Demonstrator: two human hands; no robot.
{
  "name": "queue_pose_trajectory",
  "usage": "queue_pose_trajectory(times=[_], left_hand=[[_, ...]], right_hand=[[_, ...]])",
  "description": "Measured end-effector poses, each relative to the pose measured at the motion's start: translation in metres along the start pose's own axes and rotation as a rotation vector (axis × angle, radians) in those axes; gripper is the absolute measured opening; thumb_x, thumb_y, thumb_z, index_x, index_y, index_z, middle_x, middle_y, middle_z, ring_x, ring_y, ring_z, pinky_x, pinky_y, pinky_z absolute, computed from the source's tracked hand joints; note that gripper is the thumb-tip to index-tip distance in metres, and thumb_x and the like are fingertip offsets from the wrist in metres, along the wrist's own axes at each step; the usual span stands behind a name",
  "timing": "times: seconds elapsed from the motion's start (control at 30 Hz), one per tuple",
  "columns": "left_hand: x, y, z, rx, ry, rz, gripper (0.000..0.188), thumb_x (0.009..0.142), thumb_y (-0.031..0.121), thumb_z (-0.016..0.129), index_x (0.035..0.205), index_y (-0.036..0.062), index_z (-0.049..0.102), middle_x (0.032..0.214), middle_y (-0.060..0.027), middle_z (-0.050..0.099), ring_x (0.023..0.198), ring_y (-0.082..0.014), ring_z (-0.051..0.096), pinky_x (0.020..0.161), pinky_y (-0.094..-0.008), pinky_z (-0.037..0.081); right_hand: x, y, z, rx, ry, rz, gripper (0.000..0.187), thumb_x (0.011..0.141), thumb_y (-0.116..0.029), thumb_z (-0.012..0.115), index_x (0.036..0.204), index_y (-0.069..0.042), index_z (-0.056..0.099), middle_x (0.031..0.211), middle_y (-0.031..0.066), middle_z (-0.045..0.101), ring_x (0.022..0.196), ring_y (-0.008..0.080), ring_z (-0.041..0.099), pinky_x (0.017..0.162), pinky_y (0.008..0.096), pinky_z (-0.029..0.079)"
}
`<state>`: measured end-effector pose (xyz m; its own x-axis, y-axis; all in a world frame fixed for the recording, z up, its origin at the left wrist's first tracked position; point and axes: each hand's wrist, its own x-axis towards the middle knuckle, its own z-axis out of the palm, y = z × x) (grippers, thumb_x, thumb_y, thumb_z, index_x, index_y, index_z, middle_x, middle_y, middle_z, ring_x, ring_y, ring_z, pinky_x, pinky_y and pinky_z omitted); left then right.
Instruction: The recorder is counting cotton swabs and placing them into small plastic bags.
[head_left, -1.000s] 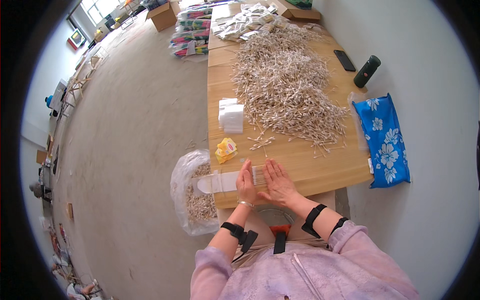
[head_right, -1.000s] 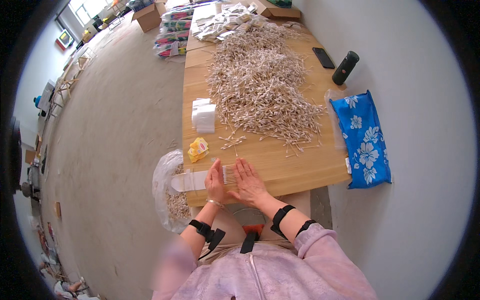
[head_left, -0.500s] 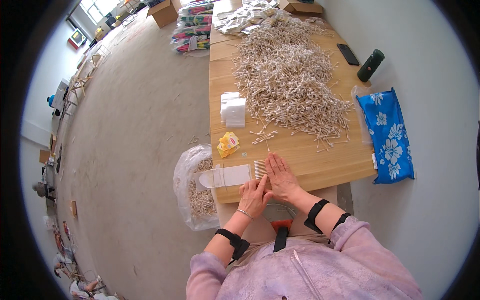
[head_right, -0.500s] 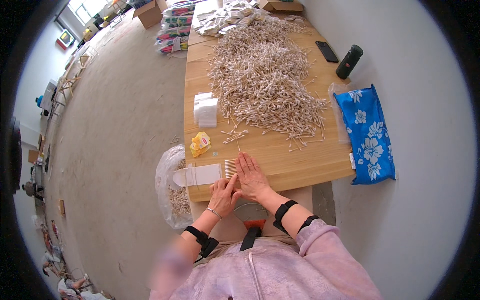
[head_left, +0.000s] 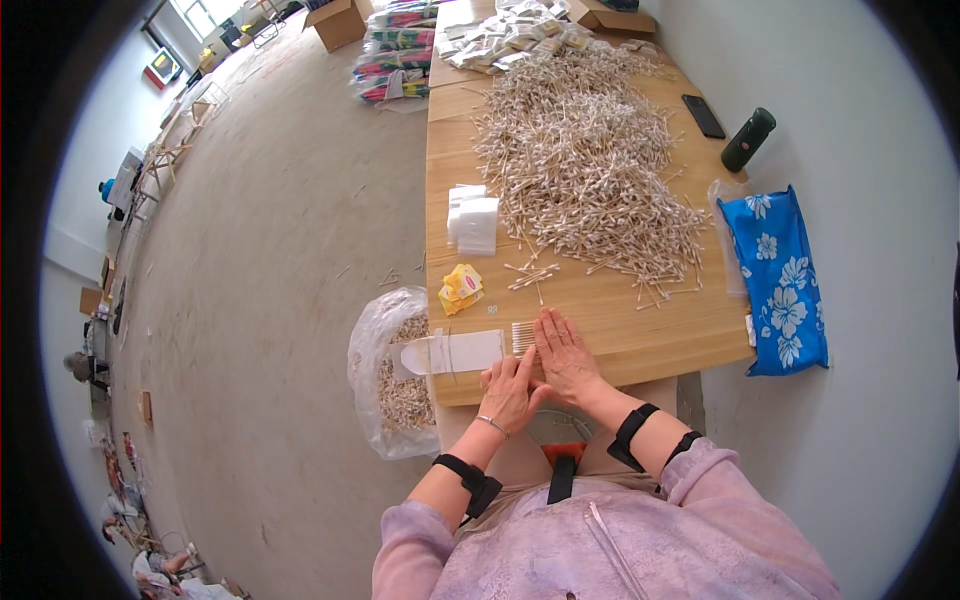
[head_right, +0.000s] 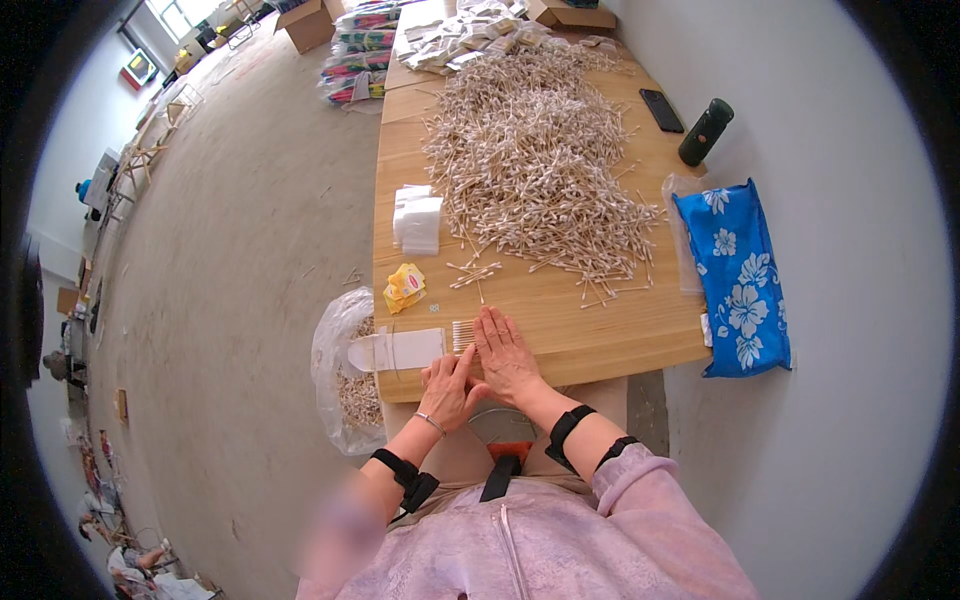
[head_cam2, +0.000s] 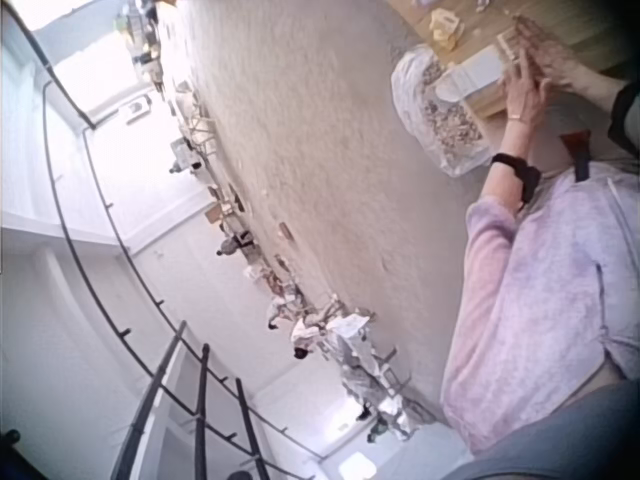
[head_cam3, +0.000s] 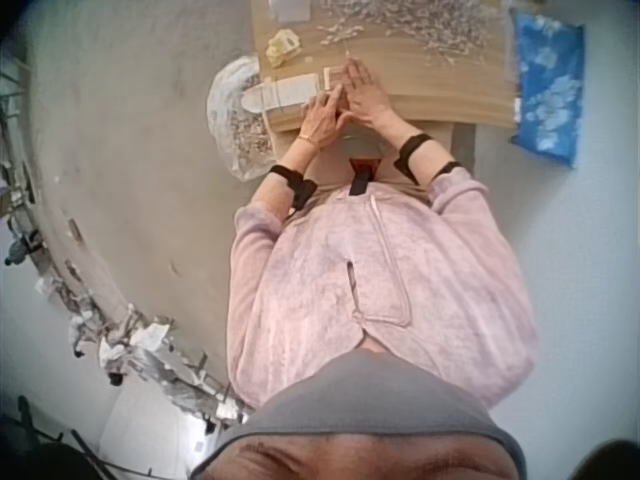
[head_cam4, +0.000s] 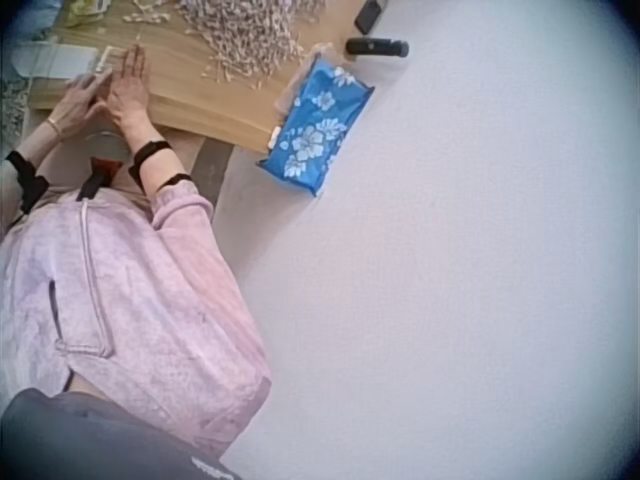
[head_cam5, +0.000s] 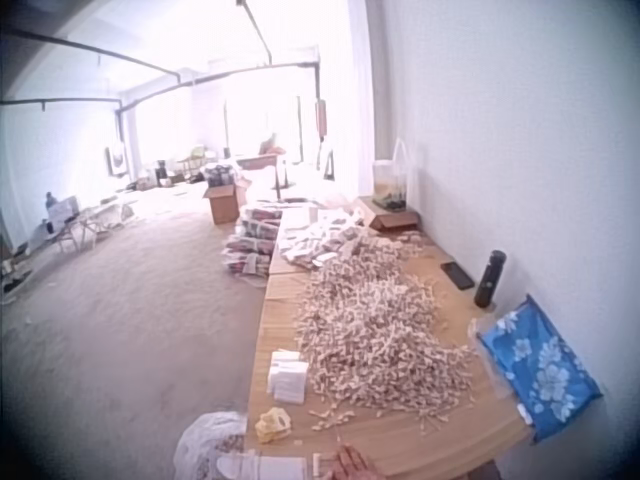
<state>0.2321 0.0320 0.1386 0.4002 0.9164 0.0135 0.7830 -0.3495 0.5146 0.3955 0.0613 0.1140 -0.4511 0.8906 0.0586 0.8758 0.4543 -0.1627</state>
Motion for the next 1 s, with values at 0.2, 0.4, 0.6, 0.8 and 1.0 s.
queue_pose_trajectory(times=[0.2,0.4,0.6,0.8,1.0], left_hand=[[0.001,-0.003,0.005,0.001,0.051,0.028,0.069,0.083,0.041,0.061,0.139,0.0101,0.036,0.101,-0.0105,0.049,0.097,-0.0287,0.046,0.084,-0.0401,0.031],[0.006,0.001,0.002,0.0,0.056,-0.037,0.067,0.084,0.043,0.06,0.137,0.0096,0.039,0.102,-0.0099,0.051,0.096,-0.0265,0.048,0.083,-0.0395,0.032],[0.009,0.001,0.002,0.062,0.03,-0.032,0.066,0.086,0.044,0.057,0.139,0.01,0.037,0.101,-0.0097,0.052,0.096,-0.0268,0.049,0.082,-0.0414,0.034],[0.011,0.002,0.0,0.014,0.015,-0.06,0.067,0.086,0.044,0.057,0.14,0.0111,0.035,0.104,-0.0109,0.053,0.099,-0.0283,0.05,0.083,-0.0423,0.034],[0.017,0.009,-0.003,0.026,-0.016,-0.122,0.068,0.086,0.044,0.057,0.14,0.0077,0.036,0.106,-0.0115,0.055,0.097,-0.0292,0.052,0.083,-0.0434,0.035]], right_hand=[[-0.001,0.0,-0.001,0.039,-0.001,0.002,0.096,0.081,-0.052,0.053,0.145,0.005,0.011,0.152,0.024,0.01,0.143,0.0353,0.008,0.116,0.044,0.008],[0.001,-0.003,-0.009,0.012,-0.081,0.017,0.095,0.081,-0.051,0.054,0.145,0.006,0.011,0.152,0.0238,0.01,0.143,0.0344,0.006,0.117,0.0435,0.005],[0.001,-0.002,-0.01,0.019,-0.078,0.016,0.094,0.076,-0.041,0.056,0.144,0.006,0.012,0.152,0.0234,0.011,0.143,0.0336,0.007,0.117,0.0427,0.005],[0.001,-0.004,-0.011,0.066,-0.06,0.031,0.092,0.078,-0.043,0.054,0.145,0.005,0.012,0.152,0.0229,0.011,0.143,0.0335,0.007,0.117,0.0428,0.005],[0.0,-0.002,-0.006,0.083,-0.059,0.027,0.089,0.078,-0.039,0.053,0.144,0.006,0.014,0.152,0.0242,0.011,0.143,0.0345,0.008,0.117,0.0434,0.006]])
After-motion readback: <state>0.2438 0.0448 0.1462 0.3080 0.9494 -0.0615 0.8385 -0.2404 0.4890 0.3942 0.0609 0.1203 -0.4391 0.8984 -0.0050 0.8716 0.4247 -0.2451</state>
